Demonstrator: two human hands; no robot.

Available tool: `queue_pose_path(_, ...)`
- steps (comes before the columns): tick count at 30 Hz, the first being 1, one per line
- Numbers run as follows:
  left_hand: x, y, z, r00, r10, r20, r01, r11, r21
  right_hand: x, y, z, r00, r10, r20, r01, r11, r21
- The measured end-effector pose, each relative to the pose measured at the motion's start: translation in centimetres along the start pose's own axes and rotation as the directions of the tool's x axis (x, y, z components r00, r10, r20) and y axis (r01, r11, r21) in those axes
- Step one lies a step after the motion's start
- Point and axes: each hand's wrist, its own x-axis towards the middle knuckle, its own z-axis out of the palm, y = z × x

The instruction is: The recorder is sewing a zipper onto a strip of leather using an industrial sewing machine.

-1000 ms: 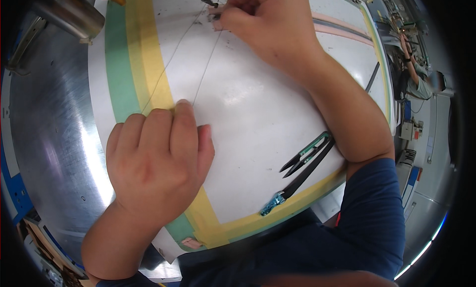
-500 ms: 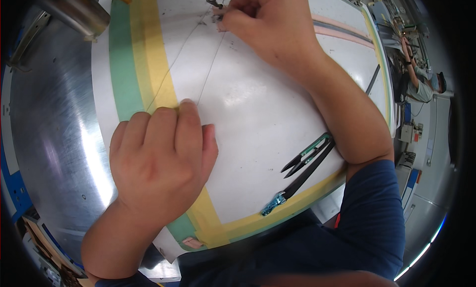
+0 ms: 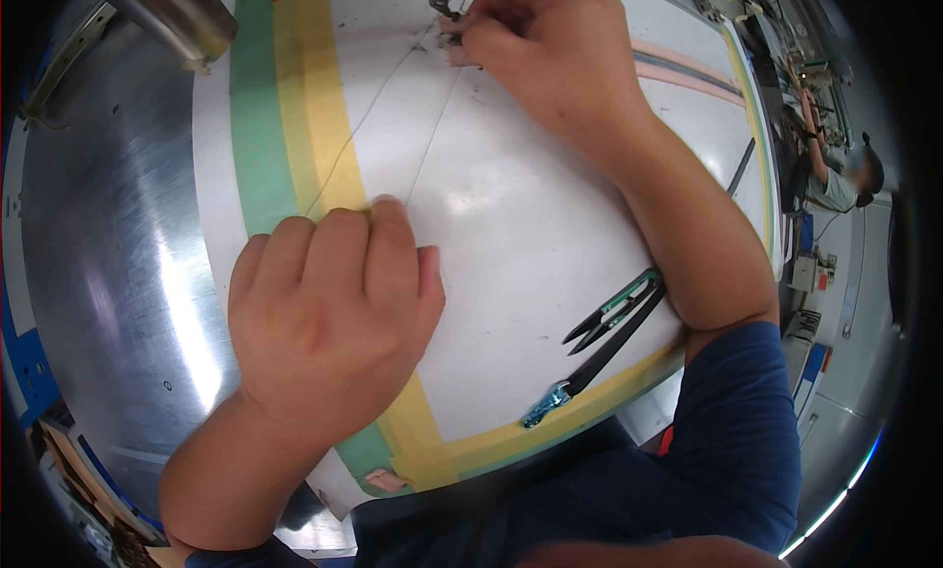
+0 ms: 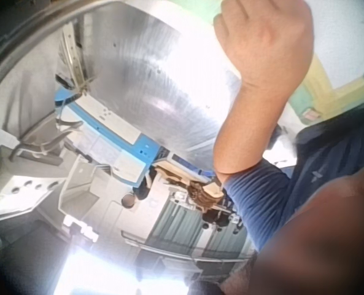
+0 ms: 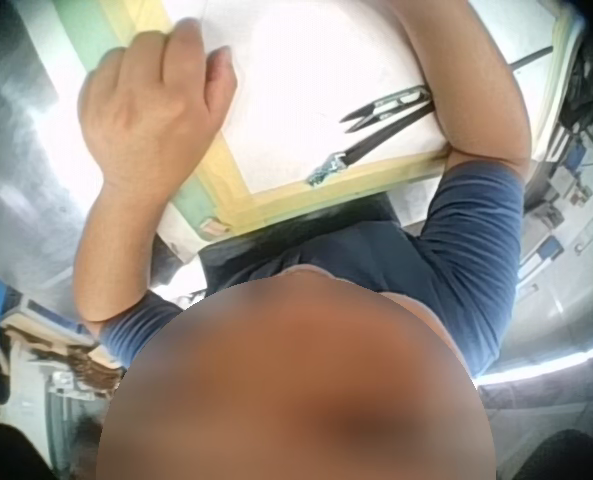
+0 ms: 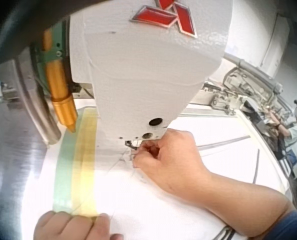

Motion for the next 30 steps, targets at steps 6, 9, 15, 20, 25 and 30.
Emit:
queue_pose_path(6, 0.0, 0.0, 0.1, 1.0, -0.004, -0.003, 0.004, 1.0, -0.006, -0.2, 0.8, -0.3, 0.998, -0.054, -0.011, 0.054, 0.997, 0.056)
queue_pose_path(9, 0.1, 0.1, 0.1, 1.0, -0.009, -0.003, 0.009, 1.0, -0.005, 0.3, 1.6, 0.9, 0.989, -0.106, -0.108, 0.118, 0.986, 0.116)
queue_pose_path(15, -0.1, 0.0, 0.1, 1.0, -0.017, 0.011, 0.017, 1.0, -0.001, -1.0, 1.1, -1.1, 0.965, -0.248, 0.09, 0.247, 0.969, 0.024)
queue_pose_path(20, 0.0, 0.1, 0.2, 1.0, -0.022, 0.003, 0.022, 1.0, 0.0, 1.0, 4.2, 2.9, 0.932, -0.223, -0.285, 0.258, 0.962, 0.09)
queue_pose_path(25, -0.2, 0.0, 0.2, 1.0, -0.026, 0.001, 0.026, 1.0, 0.003, 1.0, 4.1, 3.0, 0.901, -0.319, -0.295, 0.337, 0.941, 0.012)
queue_pose_path(30, -0.2, 0.0, 0.4, 1.0, -0.031, 0.003, 0.031, 1.0, -0.002, 1.1, 4.6, 2.9, 0.896, -0.33, -0.298, 0.351, 0.936, 0.018)
